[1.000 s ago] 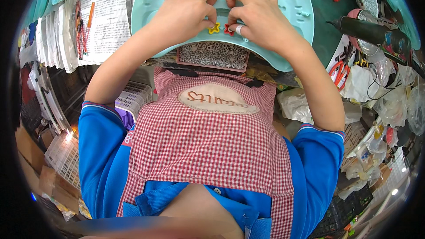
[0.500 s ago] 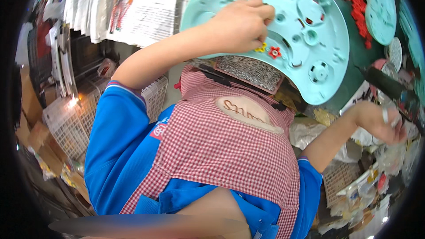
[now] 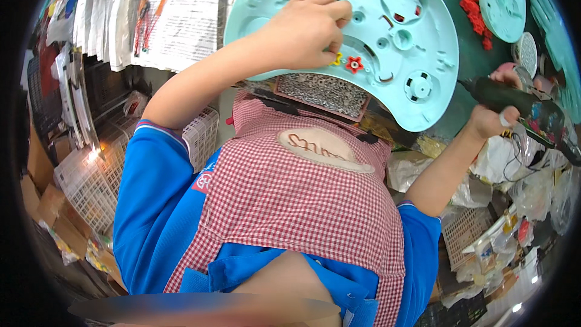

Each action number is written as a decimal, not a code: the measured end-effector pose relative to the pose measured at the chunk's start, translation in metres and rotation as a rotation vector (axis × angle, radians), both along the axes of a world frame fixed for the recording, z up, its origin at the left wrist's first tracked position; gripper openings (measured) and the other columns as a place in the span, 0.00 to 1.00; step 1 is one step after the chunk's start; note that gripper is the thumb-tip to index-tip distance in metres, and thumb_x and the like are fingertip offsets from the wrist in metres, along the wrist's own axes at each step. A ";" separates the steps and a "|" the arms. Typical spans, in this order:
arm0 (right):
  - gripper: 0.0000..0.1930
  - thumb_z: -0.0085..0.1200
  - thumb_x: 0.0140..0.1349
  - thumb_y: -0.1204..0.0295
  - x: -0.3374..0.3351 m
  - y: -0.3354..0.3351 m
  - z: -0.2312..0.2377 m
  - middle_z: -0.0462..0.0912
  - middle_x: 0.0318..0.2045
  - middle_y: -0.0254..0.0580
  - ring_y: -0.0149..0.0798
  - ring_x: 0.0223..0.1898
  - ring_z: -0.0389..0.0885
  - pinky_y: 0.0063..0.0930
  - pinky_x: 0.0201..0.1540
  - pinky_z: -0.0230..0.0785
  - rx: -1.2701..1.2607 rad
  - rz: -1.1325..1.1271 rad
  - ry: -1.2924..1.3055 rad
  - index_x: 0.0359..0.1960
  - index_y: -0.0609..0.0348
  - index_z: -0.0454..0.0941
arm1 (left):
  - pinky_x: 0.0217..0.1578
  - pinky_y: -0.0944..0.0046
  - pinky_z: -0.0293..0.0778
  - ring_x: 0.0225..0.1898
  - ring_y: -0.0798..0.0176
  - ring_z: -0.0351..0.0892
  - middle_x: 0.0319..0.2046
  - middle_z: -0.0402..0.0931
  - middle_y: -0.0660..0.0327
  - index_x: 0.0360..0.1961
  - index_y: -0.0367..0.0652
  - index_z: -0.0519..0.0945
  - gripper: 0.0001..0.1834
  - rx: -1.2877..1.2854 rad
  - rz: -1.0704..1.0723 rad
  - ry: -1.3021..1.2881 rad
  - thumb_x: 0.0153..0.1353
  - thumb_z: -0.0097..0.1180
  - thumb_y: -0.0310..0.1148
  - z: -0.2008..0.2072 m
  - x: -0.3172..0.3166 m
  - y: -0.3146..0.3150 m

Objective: The person assembles a light fixture by soldering wires to small components and attaching decorative star pieces to a teal plastic housing. They repeatedly pick up components, apply solder with a soldering iron, and place stars into designated slots on the fixture.

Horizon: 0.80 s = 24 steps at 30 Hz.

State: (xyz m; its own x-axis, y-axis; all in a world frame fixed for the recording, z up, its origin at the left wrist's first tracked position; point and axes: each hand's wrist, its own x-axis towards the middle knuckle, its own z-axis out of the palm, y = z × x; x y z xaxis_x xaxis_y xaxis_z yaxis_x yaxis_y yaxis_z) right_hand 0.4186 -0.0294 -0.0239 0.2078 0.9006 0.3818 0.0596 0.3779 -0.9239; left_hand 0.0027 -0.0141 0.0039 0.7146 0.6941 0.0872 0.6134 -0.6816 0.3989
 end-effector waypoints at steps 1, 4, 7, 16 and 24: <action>0.44 0.58 0.51 0.37 -0.033 -0.006 0.007 0.79 0.37 0.51 0.42 0.38 0.77 0.32 0.47 0.69 -0.002 -0.071 0.007 0.54 0.69 0.70 | 0.42 0.58 0.65 0.42 0.62 0.70 0.34 0.70 0.68 0.15 0.49 0.82 0.03 -0.001 0.003 0.008 0.40 0.64 0.32 0.000 0.001 0.000; 0.50 0.62 0.49 0.39 -0.049 -0.019 0.016 0.78 0.32 0.44 0.38 0.37 0.75 0.33 0.47 0.67 -0.084 0.060 -0.046 0.64 0.66 0.61 | 0.43 0.59 0.64 0.42 0.63 0.69 0.33 0.68 0.68 0.16 0.50 0.83 0.02 -0.032 -0.006 0.008 0.39 0.66 0.32 0.004 0.000 0.000; 0.49 0.61 0.50 0.40 -0.059 -0.028 0.018 0.76 0.28 0.42 0.37 0.34 0.73 0.32 0.43 0.66 -0.080 0.019 -0.010 0.63 0.67 0.62 | 0.44 0.60 0.64 0.43 0.64 0.68 0.34 0.68 0.68 0.17 0.52 0.85 0.02 -0.043 -0.027 0.019 0.39 0.66 0.32 0.006 0.000 0.002; 0.43 0.60 0.53 0.45 -0.063 -0.038 0.019 0.77 0.27 0.45 0.39 0.32 0.75 0.32 0.42 0.68 -0.056 -0.116 0.015 0.60 0.69 0.67 | 0.43 0.63 0.70 0.43 0.64 0.71 0.36 0.71 0.70 0.21 0.56 0.87 0.04 -0.082 -0.311 -0.077 0.40 0.67 0.32 0.002 -0.004 0.017; 0.42 0.60 0.53 0.46 -0.065 -0.044 0.020 0.78 0.26 0.47 0.40 0.32 0.76 0.32 0.41 0.70 -0.043 -0.210 -0.012 0.59 0.71 0.66 | 0.45 0.63 0.72 0.44 0.62 0.70 0.39 0.71 0.68 0.25 0.48 0.85 0.05 -0.225 -0.098 -0.062 0.44 0.68 0.32 0.006 -0.009 0.017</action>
